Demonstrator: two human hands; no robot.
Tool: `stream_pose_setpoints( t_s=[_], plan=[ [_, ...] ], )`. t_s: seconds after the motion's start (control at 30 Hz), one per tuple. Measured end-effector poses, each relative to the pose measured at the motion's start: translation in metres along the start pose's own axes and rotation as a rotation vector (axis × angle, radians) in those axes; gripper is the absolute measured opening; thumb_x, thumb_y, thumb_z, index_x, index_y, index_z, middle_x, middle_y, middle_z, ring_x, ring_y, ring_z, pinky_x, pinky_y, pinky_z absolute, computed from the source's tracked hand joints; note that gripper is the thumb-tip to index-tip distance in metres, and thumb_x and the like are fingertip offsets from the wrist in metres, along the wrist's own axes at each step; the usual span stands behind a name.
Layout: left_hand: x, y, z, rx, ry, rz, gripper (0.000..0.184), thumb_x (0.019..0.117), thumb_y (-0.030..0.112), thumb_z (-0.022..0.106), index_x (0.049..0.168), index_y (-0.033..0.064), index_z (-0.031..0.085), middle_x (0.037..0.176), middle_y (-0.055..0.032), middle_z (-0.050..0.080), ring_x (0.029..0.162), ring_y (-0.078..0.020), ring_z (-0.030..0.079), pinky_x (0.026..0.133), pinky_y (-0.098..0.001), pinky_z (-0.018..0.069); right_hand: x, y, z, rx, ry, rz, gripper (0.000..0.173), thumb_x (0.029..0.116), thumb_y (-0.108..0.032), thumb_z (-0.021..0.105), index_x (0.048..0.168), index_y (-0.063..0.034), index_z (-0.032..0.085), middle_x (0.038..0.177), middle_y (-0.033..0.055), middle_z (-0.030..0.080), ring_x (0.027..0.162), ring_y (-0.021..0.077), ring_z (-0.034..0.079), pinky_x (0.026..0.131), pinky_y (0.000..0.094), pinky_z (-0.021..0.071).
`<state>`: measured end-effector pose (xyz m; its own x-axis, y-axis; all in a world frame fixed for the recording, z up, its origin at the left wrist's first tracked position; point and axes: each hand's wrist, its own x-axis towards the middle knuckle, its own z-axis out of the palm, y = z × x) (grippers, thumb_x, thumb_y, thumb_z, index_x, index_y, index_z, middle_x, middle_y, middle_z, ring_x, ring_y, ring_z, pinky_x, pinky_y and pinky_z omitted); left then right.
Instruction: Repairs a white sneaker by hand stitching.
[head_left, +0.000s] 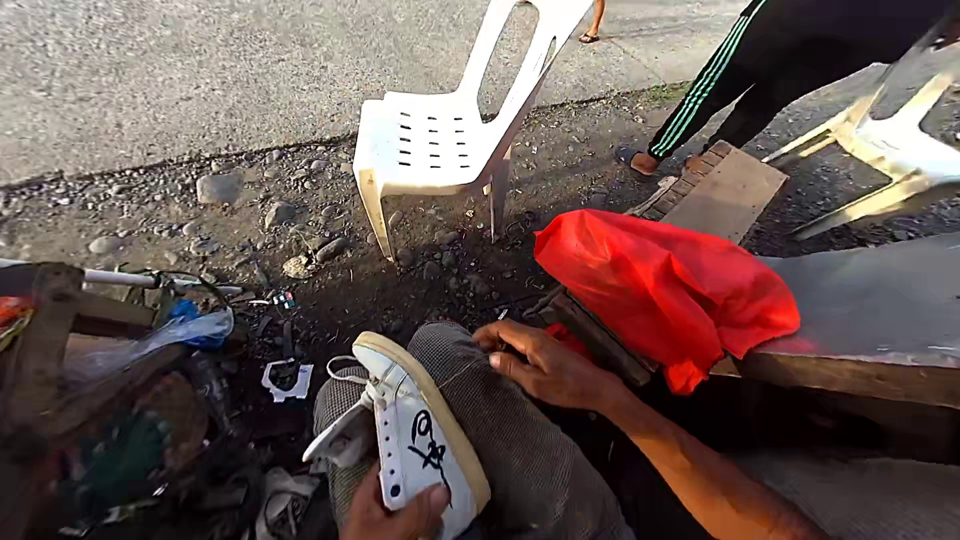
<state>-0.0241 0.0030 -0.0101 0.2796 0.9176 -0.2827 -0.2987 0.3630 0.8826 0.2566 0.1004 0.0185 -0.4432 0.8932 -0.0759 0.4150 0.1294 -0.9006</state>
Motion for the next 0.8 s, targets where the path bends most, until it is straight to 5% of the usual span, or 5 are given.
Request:
stream_pose_setpoints(
  t_s=[0.07, 0.13, 0.33, 0.53, 0.8],
  plan=[
    [0.012, 0.001, 0.032, 0.038, 0.321, 0.003, 0.04, 0.0789, 0.015, 0.082, 0.113, 0.0034, 0.065, 0.093, -0.0031, 0.076, 0.085, -0.0134, 0.074, 0.078, -0.0338, 0.0639, -0.003, 0.005, 0.002, 0.035, 0.023, -0.025, 0.042, 0.1051, -0.016, 0.053, 0.143, 0.0017, 0.056, 0.119, 0.0112, 0.069, 0.103, 0.0141, 0.067, 0.091, 0.0301, 0.056],
    [0.022, -0.004, 0.04, -0.007, 0.446, 0.074, 0.022, 0.085, 0.013, 0.076, 0.103, 0.0029, 0.069, 0.088, -0.005, 0.075, 0.08, -0.0141, 0.073, 0.074, -0.0335, 0.0637, -0.007, 0.011, 0.015, 0.109, 0.026, -0.082, 0.041, 0.103, -0.018, 0.061, 0.139, 0.0024, 0.059, 0.117, 0.0067, 0.072, 0.103, 0.008, 0.068, 0.091, 0.0244, 0.0567],
    [0.028, 0.004, 0.032, -0.178, 0.514, 0.106, 0.021, 0.0846, 0.003, 0.068, 0.105, 0.0005, 0.066, 0.09, -0.0083, 0.075, 0.081, -0.0151, 0.074, 0.074, -0.0343, 0.0642, 0.005, 0.015, 0.057, 0.161, 0.067, -0.26, 0.028, 0.1039, -0.021, 0.061, 0.119, -0.0014, 0.074, 0.102, 0.0079, 0.073, 0.091, 0.0074, 0.067, 0.084, 0.0245, 0.0559],
    [0.033, 0.001, 0.035, -0.221, 0.54, 0.122, 0.028, 0.0826, 0.0, 0.068, 0.11, -0.0027, 0.064, 0.094, -0.0117, 0.075, 0.084, -0.0169, 0.075, 0.076, -0.0355, 0.0641, 0.019, 0.014, 0.071, 0.037, 0.168, -0.258, 0.025, 0.1036, -0.022, 0.058, 0.113, -0.0114, 0.078, 0.097, 0.0013, 0.075, 0.087, 0.0062, 0.069, 0.077, 0.0263, 0.0573],
    [0.034, -0.001, 0.037, -0.244, 0.52, 0.113, 0.029, 0.0835, 0.002, 0.069, 0.112, -0.0021, 0.063, 0.095, -0.0117, 0.075, 0.085, -0.017, 0.075, 0.077, -0.0356, 0.0642, 0.021, 0.016, 0.069, 0.028, 0.158, -0.252, 0.023, 0.1018, -0.023, 0.06, 0.109, -0.0124, 0.079, 0.096, -0.0012, 0.075, 0.089, 0.0044, 0.069, 0.078, 0.0254, 0.0572]
  ],
)
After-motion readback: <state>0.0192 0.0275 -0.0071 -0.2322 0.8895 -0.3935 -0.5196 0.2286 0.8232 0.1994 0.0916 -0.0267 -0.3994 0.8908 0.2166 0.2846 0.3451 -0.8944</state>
